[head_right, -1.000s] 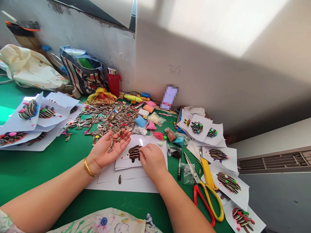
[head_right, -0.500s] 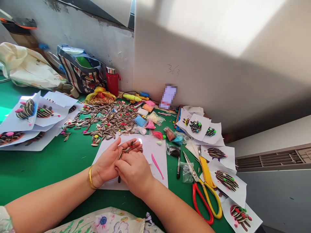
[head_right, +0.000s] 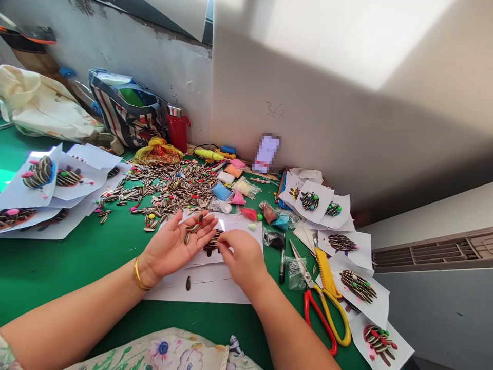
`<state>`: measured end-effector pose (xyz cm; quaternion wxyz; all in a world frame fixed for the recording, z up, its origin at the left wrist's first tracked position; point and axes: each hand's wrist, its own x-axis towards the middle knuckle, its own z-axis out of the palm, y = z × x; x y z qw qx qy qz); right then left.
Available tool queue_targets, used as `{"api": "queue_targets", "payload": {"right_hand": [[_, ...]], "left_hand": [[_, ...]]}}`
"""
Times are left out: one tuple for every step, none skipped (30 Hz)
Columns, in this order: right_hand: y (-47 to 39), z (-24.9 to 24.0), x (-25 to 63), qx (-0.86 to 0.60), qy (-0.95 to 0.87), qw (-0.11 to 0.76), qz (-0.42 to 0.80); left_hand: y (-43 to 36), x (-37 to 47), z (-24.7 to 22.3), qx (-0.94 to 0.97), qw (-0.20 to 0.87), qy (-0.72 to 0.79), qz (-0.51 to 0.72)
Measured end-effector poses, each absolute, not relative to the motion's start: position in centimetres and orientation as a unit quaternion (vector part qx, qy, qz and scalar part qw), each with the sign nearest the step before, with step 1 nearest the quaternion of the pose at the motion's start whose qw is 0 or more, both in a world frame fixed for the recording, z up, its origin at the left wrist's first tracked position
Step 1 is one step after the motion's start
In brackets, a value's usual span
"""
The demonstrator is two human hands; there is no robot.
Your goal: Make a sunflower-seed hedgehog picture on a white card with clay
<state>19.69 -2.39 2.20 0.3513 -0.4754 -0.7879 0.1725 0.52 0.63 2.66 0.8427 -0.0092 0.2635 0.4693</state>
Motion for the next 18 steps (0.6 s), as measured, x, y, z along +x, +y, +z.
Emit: {"api": "queue_targets", "payload": {"right_hand": [[-2.1,2.3,20.3,-0.501,-0.775,0.34,0.181],[-1.8,2.3,20.9,-0.518,-0.769,0.326,0.183],[-1.6,2.2,21.3,-0.525,-0.772,0.308,0.184],[-1.4,2.0,21.5,-0.53,-0.777,0.287,0.183],[-1.3,1.7,21.6,-0.532,-0.783,0.266,0.18],[-1.2,1.4,21.6,-0.533,-0.79,0.247,0.174],[-1.2,1.1,21.5,-0.535,-0.796,0.23,0.165],[-1.2,0.8,21.3,-0.535,-0.802,0.217,0.154],[-1.2,0.6,21.2,-0.535,-0.807,0.207,0.142],[-1.2,0.3,21.0,-0.534,-0.811,0.199,0.129],[-1.3,0.1,20.8,-0.532,-0.816,0.194,0.118],[-1.3,-0.1,20.6,-0.529,-0.82,0.19,0.108],[-1.3,-0.2,20.5,-0.526,-0.824,0.186,0.099],[-1.3,-0.4,20.4,-0.525,-0.826,0.183,0.091],[-1.2,-0.5,20.3,-0.525,-0.828,0.18,0.084],[-1.2,-0.5,20.2,-0.524,-0.83,0.177,0.077],[-1.2,-0.6,20.2,-0.522,-0.832,0.173,0.069],[-1.2,-0.6,20.1,-0.519,-0.836,0.168,0.059]], "left_hand": [[1.0,0.2,2.6,-0.013,0.834,0.268,0.482],[1.4,0.0,2.6,-0.013,0.825,0.272,0.495],[1.8,-0.3,2.4,-0.012,0.818,0.274,0.506],[2.1,-0.5,2.3,-0.012,0.81,0.274,0.518],[2.4,-0.7,2.2,-0.014,0.805,0.276,0.525],[2.5,-0.8,2.0,-0.015,0.802,0.278,0.528],[2.7,-0.9,1.9,-0.017,0.801,0.279,0.53],[2.7,-0.9,1.8,-0.018,0.801,0.28,0.529],[2.7,-0.9,1.7,-0.019,0.801,0.281,0.528],[2.7,-0.9,1.6,-0.02,0.802,0.281,0.526],[2.7,-0.9,1.6,-0.02,0.804,0.28,0.525],[2.6,-0.9,1.5,-0.021,0.805,0.278,0.524],[2.6,-0.9,1.5,-0.022,0.806,0.276,0.523],[2.6,-0.9,1.5,-0.022,0.807,0.275,0.523],[2.6,-0.9,1.5,-0.023,0.807,0.274,0.523],[2.5,-0.9,1.5,-0.024,0.807,0.274,0.523],[2.5,-0.8,1.6,-0.025,0.806,0.276,0.523],[2.5,-0.8,1.6,-0.026,0.805,0.278,0.523]]}}
